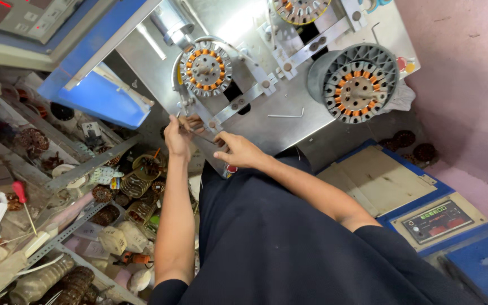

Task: The person uses an Allen key to tighten bolts on a motor stator mounted on a workbench. They rotate the stator to access different bolt locations and continue tightening throughout the clip.

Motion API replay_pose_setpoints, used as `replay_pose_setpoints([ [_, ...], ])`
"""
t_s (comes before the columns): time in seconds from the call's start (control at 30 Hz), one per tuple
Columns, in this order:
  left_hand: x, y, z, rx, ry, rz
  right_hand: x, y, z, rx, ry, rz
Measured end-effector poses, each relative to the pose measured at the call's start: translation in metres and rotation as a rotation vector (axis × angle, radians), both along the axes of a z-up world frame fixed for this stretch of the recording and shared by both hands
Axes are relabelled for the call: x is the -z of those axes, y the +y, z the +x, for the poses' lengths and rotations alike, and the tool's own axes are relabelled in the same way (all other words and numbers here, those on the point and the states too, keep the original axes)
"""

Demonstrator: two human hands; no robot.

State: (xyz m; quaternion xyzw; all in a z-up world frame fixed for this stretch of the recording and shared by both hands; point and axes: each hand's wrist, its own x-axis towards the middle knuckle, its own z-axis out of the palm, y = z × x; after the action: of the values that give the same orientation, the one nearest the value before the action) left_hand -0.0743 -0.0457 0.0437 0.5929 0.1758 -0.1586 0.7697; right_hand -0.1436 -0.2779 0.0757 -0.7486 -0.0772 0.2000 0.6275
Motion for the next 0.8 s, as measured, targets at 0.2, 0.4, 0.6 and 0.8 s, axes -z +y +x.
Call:
replay_pose_setpoints([
  [0.2,0.027,0.015,0.017,0.048,0.068,-0.151,-0.001,0.07,0.015,-0.001,0.117,-0.203],
  [0.4,0.031,0.024,0.044,0.014,0.24,-0.091,-0.019,0.105,0.018,0.175,0.069,-0.434],
  [0.6,0.032,0.023,0.087,0.187,0.194,-0.281,-0.047,0.103,0.006,0.251,0.203,-0.436],
  [0.8,0.004,0.022,0.094,0.307,0.156,-0.109,-0.075,0.121,-0.017,0.454,0.296,-0.224],
])
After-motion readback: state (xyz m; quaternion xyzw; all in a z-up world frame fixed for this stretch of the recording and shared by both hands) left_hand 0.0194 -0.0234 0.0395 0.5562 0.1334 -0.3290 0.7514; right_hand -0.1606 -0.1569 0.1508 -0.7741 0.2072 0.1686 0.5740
